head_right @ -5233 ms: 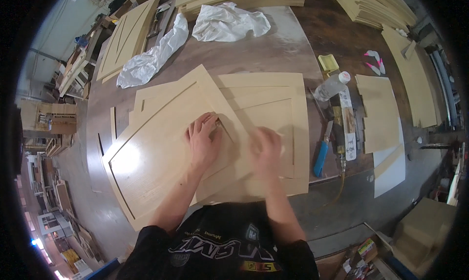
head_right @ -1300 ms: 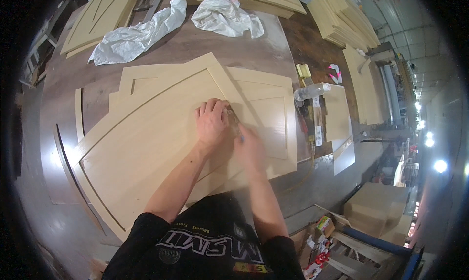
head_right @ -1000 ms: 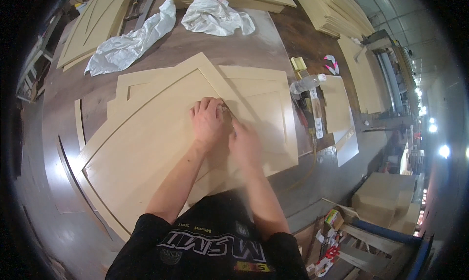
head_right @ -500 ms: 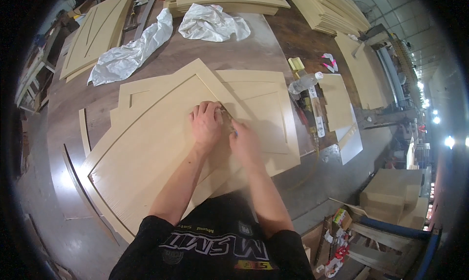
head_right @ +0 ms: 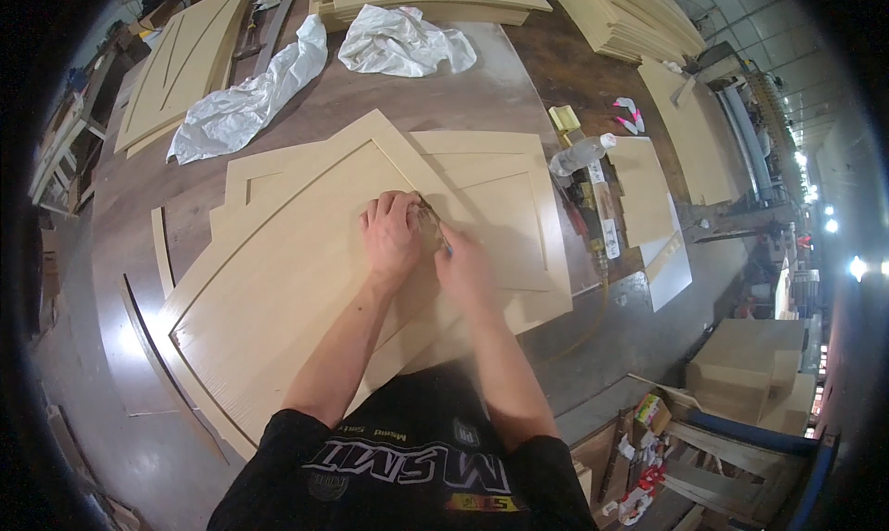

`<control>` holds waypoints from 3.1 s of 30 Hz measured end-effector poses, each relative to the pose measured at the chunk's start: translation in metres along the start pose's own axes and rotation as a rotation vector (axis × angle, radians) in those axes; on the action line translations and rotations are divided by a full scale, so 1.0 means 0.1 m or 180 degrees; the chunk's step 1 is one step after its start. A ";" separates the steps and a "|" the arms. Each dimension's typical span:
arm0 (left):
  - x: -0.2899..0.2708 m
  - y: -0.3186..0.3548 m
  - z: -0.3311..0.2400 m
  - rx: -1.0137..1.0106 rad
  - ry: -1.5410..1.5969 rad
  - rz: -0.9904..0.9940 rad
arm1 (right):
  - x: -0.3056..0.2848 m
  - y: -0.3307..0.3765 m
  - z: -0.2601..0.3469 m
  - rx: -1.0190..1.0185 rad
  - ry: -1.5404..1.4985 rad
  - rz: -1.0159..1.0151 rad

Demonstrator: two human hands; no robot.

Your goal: The person uses a utility knife to scrape away excess material from the surface and edges of a wooden cabinet panel, then wipes the area with a cloth.

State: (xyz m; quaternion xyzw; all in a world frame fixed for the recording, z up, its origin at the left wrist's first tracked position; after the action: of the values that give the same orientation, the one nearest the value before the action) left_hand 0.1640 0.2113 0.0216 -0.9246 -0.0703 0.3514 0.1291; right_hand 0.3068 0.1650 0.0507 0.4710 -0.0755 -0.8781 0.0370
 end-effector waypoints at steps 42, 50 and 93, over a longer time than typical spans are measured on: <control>0.03 -0.03 -0.03 -0.0005 0.0063 0.0014 | 0.04 -0.09 -0.34 -0.0050 -0.1235 -0.0411; 0.09 -0.01 -0.02 -0.0087 -0.0290 0.0133 | -0.17 0.03 -0.85 0.0700 -0.2931 -0.0602; 0.18 0.04 -0.29 0.1449 -0.1016 0.0966 | -0.08 0.04 -0.97 0.0422 -0.2735 -0.0478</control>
State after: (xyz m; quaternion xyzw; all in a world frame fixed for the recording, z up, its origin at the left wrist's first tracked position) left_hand 0.1972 0.2061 0.0297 -0.8051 0.1296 0.5139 0.2662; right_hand 0.3915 0.1527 0.0052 0.0687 -0.1058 -0.9877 -0.0920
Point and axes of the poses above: each hand's wrist, its own y-axis away from the middle knuckle, its own x-axis out of the palm, z = x × y, the point moved 6 cm from there along -y, towards the middle knuckle, and after that the axes turned 6 degrees about z, right-handed, at the moved point
